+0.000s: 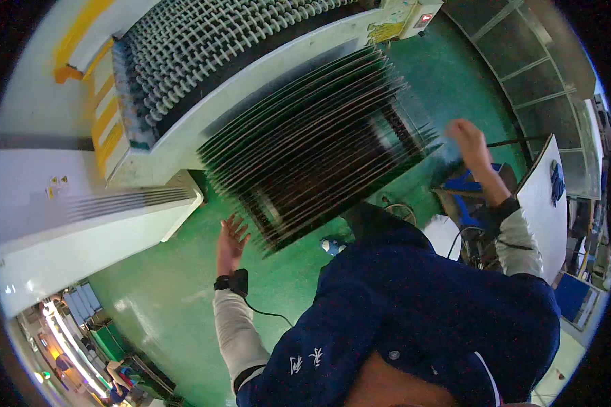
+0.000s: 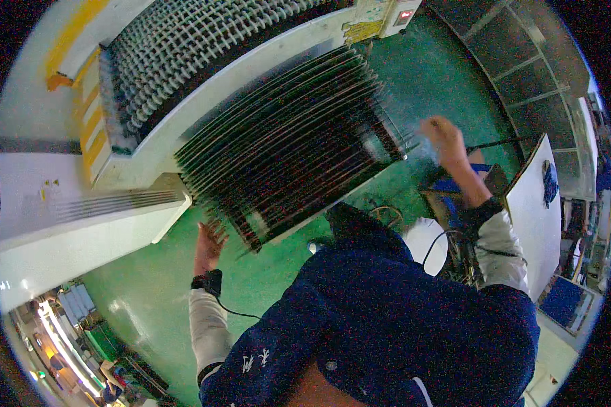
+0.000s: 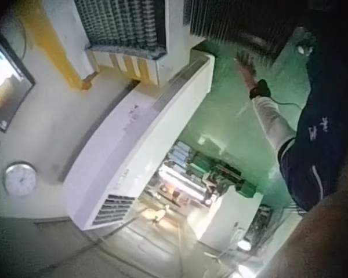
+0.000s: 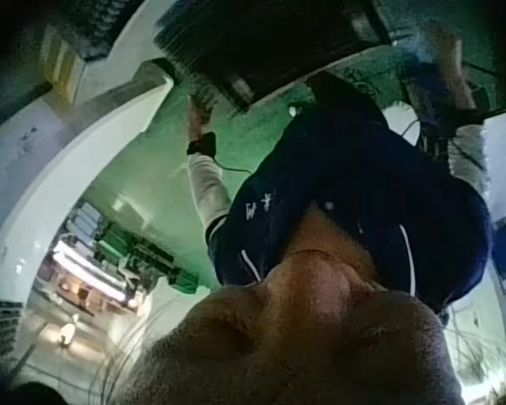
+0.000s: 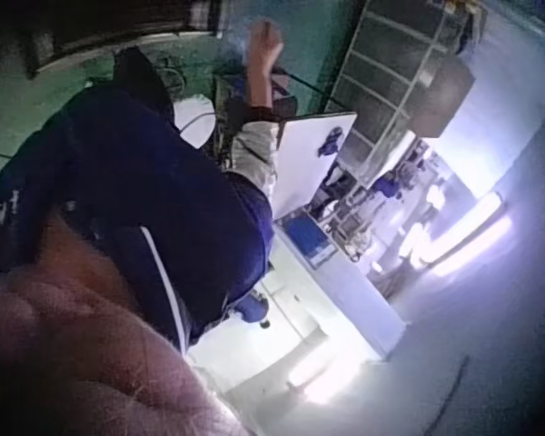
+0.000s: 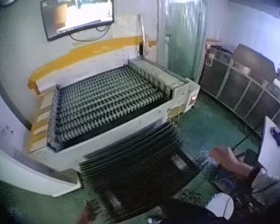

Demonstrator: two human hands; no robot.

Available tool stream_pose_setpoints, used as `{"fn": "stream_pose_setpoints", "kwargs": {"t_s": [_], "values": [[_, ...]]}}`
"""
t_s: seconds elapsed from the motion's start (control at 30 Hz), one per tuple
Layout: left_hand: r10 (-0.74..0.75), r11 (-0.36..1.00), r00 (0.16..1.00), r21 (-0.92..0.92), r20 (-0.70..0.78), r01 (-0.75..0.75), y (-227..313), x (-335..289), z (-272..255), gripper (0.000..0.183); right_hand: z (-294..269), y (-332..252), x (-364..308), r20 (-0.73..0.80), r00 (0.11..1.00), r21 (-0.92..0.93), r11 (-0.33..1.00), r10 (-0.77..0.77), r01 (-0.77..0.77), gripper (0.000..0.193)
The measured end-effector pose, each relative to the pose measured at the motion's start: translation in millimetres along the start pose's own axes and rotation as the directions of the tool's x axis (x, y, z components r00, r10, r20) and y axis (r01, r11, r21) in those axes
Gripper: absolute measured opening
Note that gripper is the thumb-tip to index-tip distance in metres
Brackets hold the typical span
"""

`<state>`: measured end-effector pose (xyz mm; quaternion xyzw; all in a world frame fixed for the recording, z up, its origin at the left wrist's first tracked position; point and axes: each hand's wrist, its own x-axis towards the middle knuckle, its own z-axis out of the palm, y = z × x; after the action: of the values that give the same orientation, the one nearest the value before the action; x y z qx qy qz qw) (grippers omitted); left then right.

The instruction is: Manually loading green PCB panels from a storage rack into an automated processing or inspection machine.

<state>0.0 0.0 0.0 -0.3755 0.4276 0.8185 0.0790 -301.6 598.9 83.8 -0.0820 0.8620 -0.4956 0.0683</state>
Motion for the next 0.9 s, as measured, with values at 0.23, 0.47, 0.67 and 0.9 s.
{"fn": "stream_pose_setpoints", "kwargs": {"t_s": [0.23, 0.47, 0.67, 0.9], "values": [[0.032, 0.928, 0.987, -0.363, -0.158, -0.088, -166.5, -65.2, -80.5, 0.061, 135.2, -174.9, -106.7, 0.475, 0.689, -0.18, 0.706, -0.547, 0.684, 0.027], [-0.031, 0.909, 0.822, -0.358, -0.569, -0.214, -354.0, -202.9, -62.2, 0.037, 182.5, -142.3, -122.8, 0.655, 0.674, -0.361, 0.642, -0.342, 0.676, 0.026], [-0.265, 0.725, 0.709, -0.62, -0.653, -0.301, -451.1, -276.7, -61.1, 0.033, 216.4, -134.3, -101.7, 0.702, 0.7, -0.577, 0.47, -0.133, 0.668, 0.024], [-0.28, 0.731, 0.786, -0.653, -0.551, -0.197, -487.8, -271.0, -36.5, 0.039, 213.8, -119.0, -97.3, 0.682, 0.684, -0.508, 0.506, -0.257, 0.697, 0.031]]}}
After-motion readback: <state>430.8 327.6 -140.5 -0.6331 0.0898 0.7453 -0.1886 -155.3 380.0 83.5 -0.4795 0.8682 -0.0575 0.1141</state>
